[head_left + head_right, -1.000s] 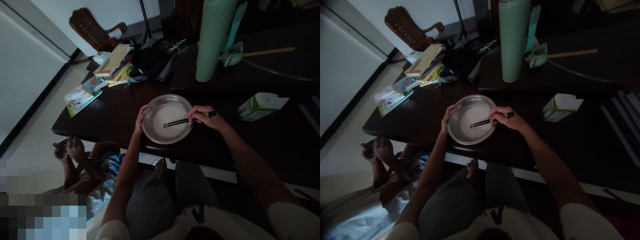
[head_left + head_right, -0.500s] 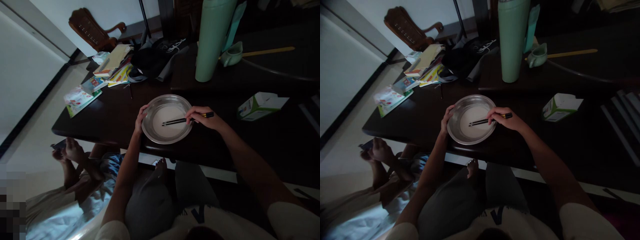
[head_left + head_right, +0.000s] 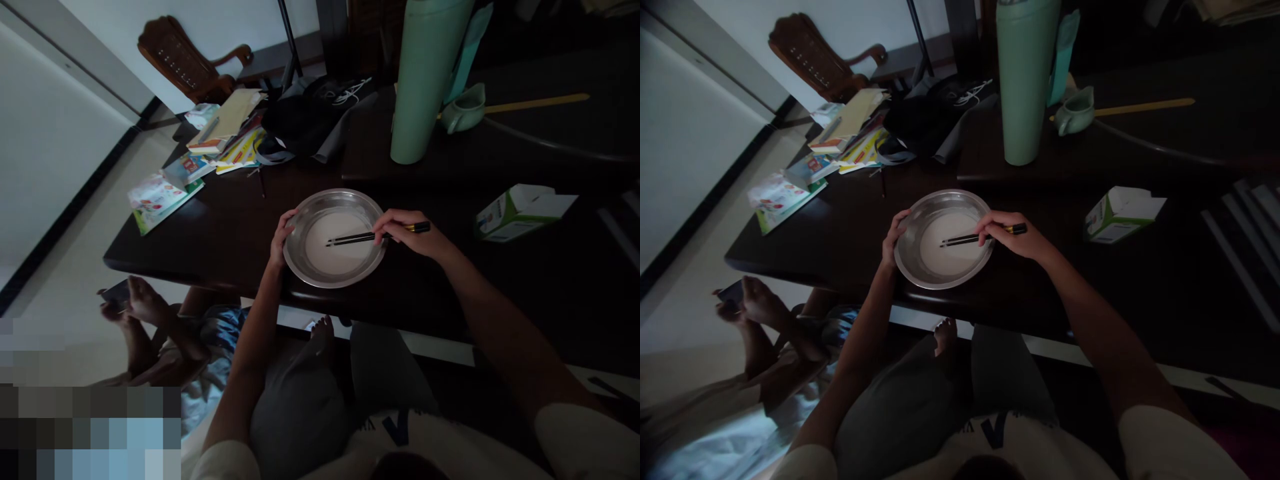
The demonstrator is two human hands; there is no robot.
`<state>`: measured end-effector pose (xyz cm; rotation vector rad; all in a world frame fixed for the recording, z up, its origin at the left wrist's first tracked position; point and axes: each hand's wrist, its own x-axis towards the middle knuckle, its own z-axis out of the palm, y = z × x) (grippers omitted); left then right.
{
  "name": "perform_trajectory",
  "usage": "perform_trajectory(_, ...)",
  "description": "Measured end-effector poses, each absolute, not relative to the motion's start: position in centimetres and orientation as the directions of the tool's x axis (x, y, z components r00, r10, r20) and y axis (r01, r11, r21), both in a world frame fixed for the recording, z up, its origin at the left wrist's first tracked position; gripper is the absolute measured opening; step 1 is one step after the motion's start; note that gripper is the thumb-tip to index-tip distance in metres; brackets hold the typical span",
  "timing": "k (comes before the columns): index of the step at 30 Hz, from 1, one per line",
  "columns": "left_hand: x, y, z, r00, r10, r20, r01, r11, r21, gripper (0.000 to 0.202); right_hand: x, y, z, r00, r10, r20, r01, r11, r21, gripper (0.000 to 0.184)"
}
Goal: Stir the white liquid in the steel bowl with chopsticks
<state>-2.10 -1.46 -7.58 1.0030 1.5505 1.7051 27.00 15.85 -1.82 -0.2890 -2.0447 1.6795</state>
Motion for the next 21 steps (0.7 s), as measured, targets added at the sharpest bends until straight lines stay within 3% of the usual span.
perform_trajectory(5, -2.28, -1.44, -7.64, -0.509, 0.854, 0.11, 0.04, -0.104, 0.994, 0.043, 27.39, 16.32, -1.66, -0.821, 0.519, 0.239, -0.165, 0.185, -0.969, 0.02)
perform_trajectory(11, -2.35, -1.42, -7.89, -0.484, 0.861, 0.159, 0.066, -0.145, 0.987, 0.044, 26.81, 15.66, -1.93, -0.879, 0.409, 0.245, -0.171, 0.211, -0.963, 0.018)
perform_trajectory(17, -2.36, -1.49, -7.76, -0.484, 0.864, 0.141, 0.058, -0.129, 0.99, 0.042, 27.29, 16.27, -1.66, -0.833, 0.499, 0.238, -0.171, 0.178, -0.969, 0.02)
perform_trajectory(21, -2.45, -1.46, -7.86, -0.468, 0.869, 0.159, 0.063, -0.147, 0.987, 0.042, 27.23, 16.06, -1.78, -0.865, 0.449, 0.221, -0.176, 0.141, -0.974, 0.02)
